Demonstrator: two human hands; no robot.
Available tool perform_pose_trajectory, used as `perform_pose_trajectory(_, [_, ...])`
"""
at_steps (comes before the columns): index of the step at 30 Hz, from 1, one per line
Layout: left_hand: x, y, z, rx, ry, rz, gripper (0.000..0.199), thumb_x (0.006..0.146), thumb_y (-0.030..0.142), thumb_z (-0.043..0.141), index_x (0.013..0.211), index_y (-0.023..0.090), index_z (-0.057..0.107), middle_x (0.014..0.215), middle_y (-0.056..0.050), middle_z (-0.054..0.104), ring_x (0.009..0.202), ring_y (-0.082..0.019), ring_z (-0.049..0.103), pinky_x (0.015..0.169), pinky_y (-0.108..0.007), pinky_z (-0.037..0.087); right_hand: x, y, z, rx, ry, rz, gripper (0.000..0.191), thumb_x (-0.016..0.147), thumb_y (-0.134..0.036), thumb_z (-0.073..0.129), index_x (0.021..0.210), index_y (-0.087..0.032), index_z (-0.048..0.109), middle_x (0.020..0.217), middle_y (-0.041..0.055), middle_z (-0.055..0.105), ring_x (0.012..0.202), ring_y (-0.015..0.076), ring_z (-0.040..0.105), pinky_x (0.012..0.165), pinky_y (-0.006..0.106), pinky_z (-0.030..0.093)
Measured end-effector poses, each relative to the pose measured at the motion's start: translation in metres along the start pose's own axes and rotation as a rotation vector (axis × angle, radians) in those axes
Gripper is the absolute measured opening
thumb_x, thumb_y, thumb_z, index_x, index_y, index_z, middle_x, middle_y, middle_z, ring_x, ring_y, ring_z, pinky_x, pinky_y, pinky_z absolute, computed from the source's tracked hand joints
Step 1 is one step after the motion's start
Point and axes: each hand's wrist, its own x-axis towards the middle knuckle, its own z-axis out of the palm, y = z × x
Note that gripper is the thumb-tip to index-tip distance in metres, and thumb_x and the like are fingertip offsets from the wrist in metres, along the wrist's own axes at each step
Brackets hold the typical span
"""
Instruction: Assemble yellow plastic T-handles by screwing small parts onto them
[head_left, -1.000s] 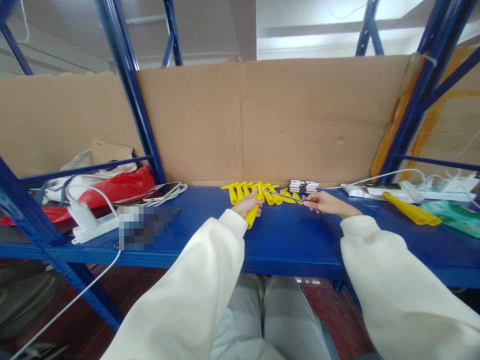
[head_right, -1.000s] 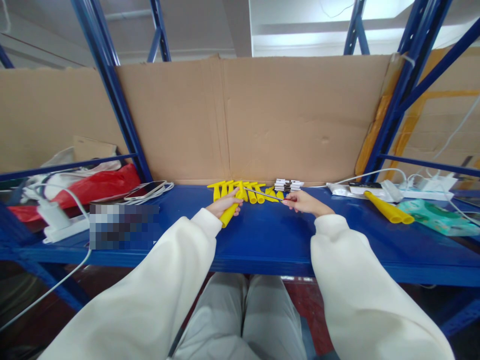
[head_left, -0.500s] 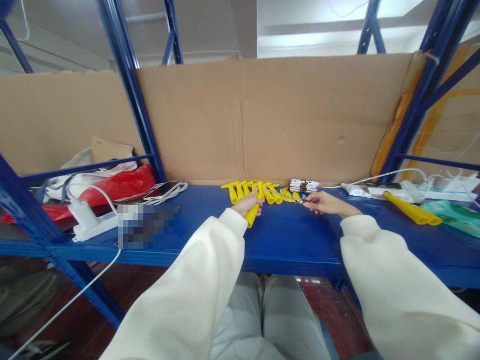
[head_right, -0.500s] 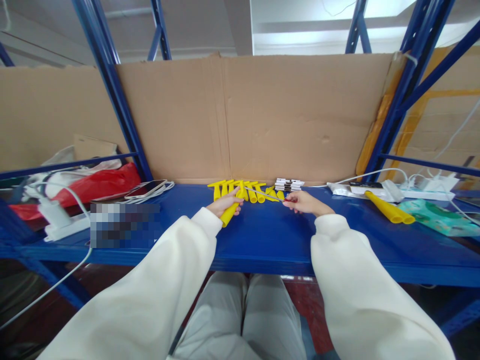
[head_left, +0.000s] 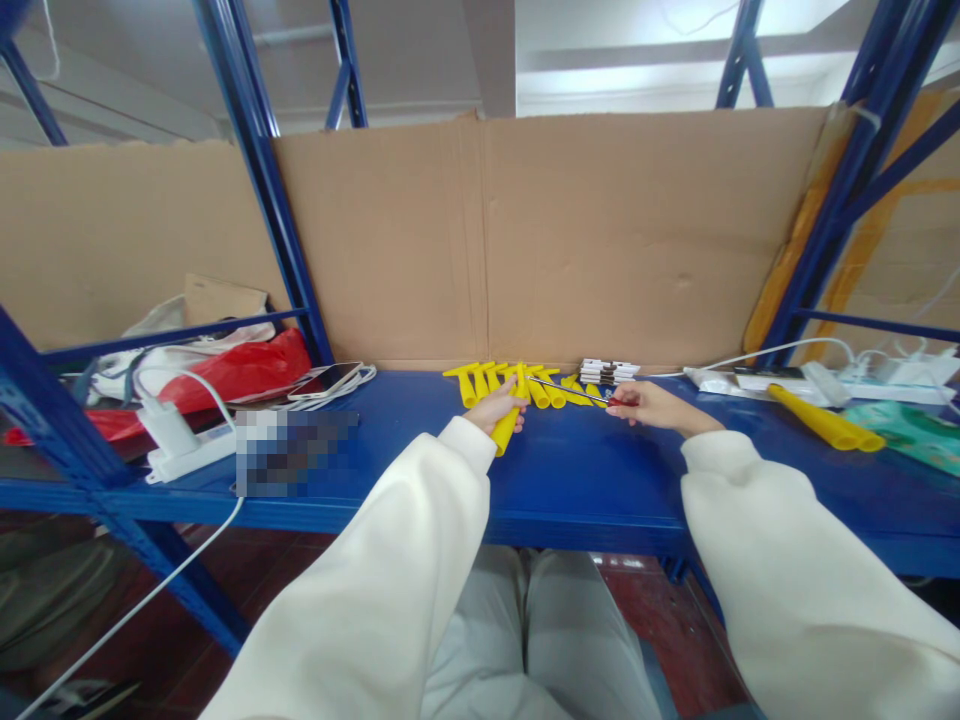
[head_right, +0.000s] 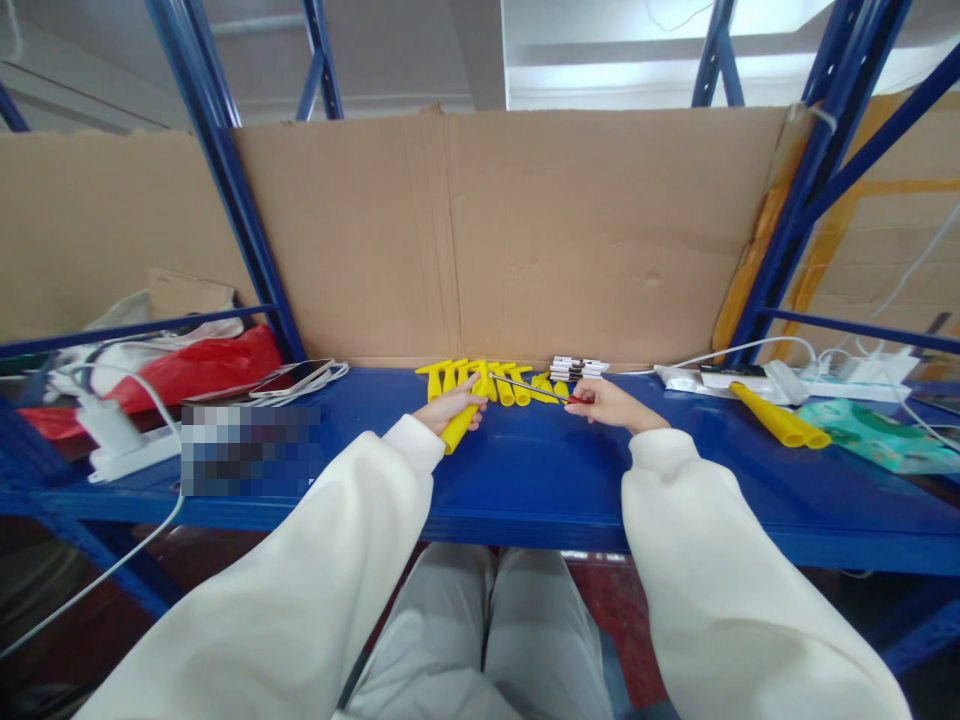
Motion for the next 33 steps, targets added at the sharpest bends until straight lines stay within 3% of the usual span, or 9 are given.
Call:
perform_pose_trajectory(7, [0.0038,-0.0011,-0.0021,0.005,-0.018,-0.013,0.087,0.093,0.002,0.046,0.168,0.031,0.012,0.070,0.007,0.046,0.044,-0.009,0.043,0.043,-0.018,0.035,0.0020,0.0021,-0.0020,-0.039,-0.027,-0.001,0.058,0.066,-0.077,0.073,0.076,-0.021,0.064,0.064,0.0022,0.061,0.058,0.0169,0.056,0.056,0.031,0.045])
perform_pose_trajectory(13, [0.0079,-0.0040,-0.0048,-0.003,-0.046,0.002,0.092,0.093,0.004,0.051,0.169,0.033,0.008,0.070,0.006,0.049,0.045,-0.009,0.044,0.046,-0.018,0.037,0.0029,0.0051,0.0034,0.048,0.074,0.035,0.064,0.050,-0.073,0.084,0.076,-0.024,0.051,0.066,-0.0012,0.058,0.058,0.0151,0.053,0.051,0.029,0.046])
perform_pose_trajectory(16, [0.0073,-0.0044,-0.0046,0.011,-0.031,0.010,0.093,0.093,0.004,0.051,0.169,0.033,0.005,0.067,0.006,0.049,0.045,-0.009,0.044,0.046,-0.018,0.037,0.0024,0.0052,0.0031,0.047,0.060,0.031,0.064,0.052,-0.073,0.084,0.074,-0.024,0.049,0.065,-0.0013,0.057,0.058,0.0152,0.054,0.050,0.029,0.046])
perform_pose_trajectory(26, [0.0008,-0.0022,-0.0019,0.037,-0.026,0.023,0.088,0.091,0.004,0.051,0.167,0.037,0.020,0.065,0.006,0.047,0.044,-0.008,0.043,0.044,-0.016,0.038,-0.0011,-0.0020,-0.0018,-0.053,-0.028,-0.009,0.060,0.063,-0.080,0.070,0.074,-0.022,0.060,0.064,0.0039,0.062,0.057,0.0169,0.057,0.052,0.030,0.044])
perform_pose_trajectory(33, [0.0063,-0.0047,-0.0043,0.044,-0.036,0.040,0.087,0.090,0.009,0.058,0.166,0.035,0.025,0.065,0.006,0.048,0.044,-0.008,0.043,0.044,-0.016,0.039,0.0034,0.0054,0.0011,-0.037,-0.007,0.016,0.060,0.063,-0.078,0.073,0.078,-0.022,0.058,0.066,0.0024,0.063,0.058,0.0162,0.055,0.054,0.030,0.045])
